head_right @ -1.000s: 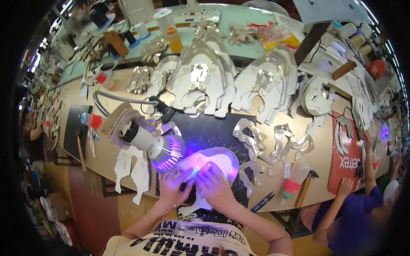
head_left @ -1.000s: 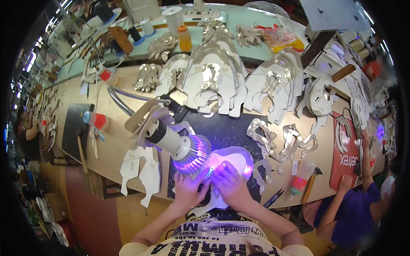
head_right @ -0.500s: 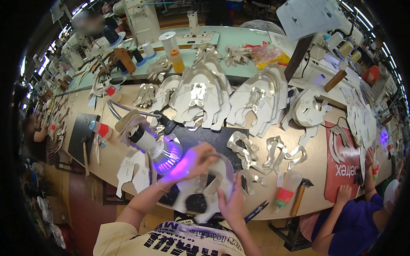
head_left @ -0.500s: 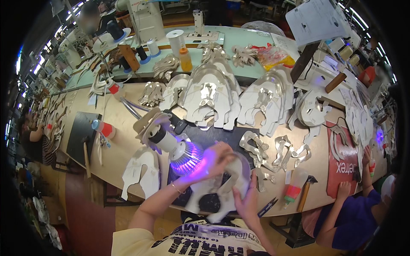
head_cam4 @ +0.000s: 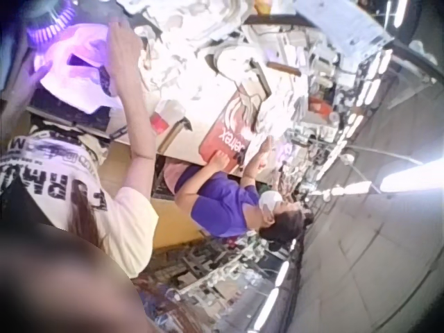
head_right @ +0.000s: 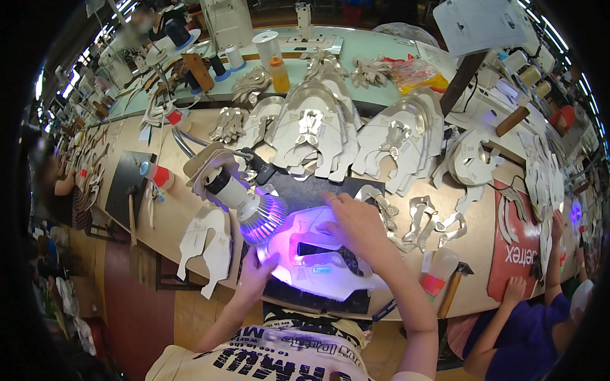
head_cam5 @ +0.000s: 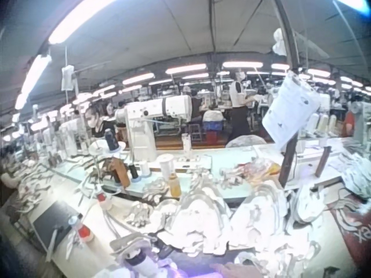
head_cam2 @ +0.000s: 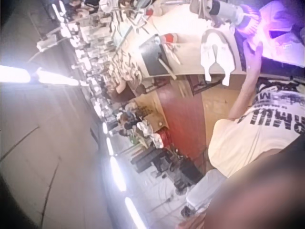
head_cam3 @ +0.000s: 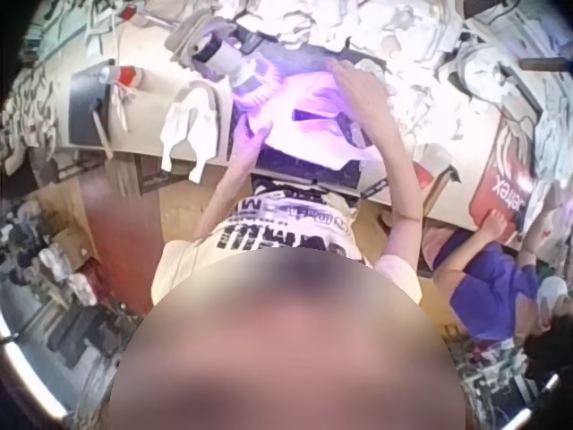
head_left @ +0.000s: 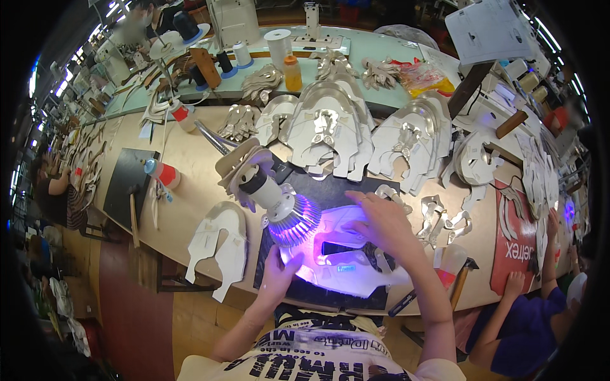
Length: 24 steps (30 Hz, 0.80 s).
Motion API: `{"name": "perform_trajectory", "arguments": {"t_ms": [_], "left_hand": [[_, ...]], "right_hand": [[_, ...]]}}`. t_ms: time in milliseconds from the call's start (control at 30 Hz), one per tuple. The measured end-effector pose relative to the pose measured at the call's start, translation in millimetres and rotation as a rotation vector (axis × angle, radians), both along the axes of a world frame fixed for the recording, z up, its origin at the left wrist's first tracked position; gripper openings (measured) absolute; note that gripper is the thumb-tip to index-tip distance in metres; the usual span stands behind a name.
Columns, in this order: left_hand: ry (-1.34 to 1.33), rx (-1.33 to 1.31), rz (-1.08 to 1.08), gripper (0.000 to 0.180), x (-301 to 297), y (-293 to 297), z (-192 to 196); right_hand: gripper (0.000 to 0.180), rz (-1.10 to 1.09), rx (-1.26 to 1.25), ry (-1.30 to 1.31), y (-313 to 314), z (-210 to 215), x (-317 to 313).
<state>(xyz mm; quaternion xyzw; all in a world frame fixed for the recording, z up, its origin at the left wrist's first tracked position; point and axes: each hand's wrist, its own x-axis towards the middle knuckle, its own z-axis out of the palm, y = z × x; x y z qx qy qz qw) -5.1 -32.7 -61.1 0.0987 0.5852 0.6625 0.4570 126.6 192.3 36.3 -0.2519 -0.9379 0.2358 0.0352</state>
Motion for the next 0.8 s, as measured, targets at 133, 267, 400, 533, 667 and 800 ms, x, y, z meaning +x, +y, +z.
{"name": "perform_trajectory", "arguments": {"t_ms": [133,267,400,533,667,800], "left_hand": [[0.372,-0.325,-0.056,0.046,10.8,-31.6,29.0],[1.35,-0.445,0.009,0.036,1.7,-45.3,36.9],[1.427,-0.243,-0.173,0.034,-5.7,-22.3,25.9],[1.379,-0.161,-0.469,0.047,-11.6,15.8,12.1],[1.24,-0.077,-0.455,0.051,-10.2,22.9,6.3],[1.169,-0.105,-0.49,0.049,1.9,7.5,4.3]], "right_hand": [[0.049,0.002,0.295,0.026,-10.5,-23.9,-20.7],[0.039,-0.033,0.369,0.229,-19.4,-51.2,-4.7],[0.024,-0.1,0.108,0.209,-34.2,-69.0,11.7],[0.025,-0.112,0.086,0.252,-41.3,-71.5,5.2],[0.029,-0.072,0.089,0.157,-45.4,-67.7,-6.2],[0.025,-0.021,0.138,0.047,-45.2,-67.9,-13.9]]}}
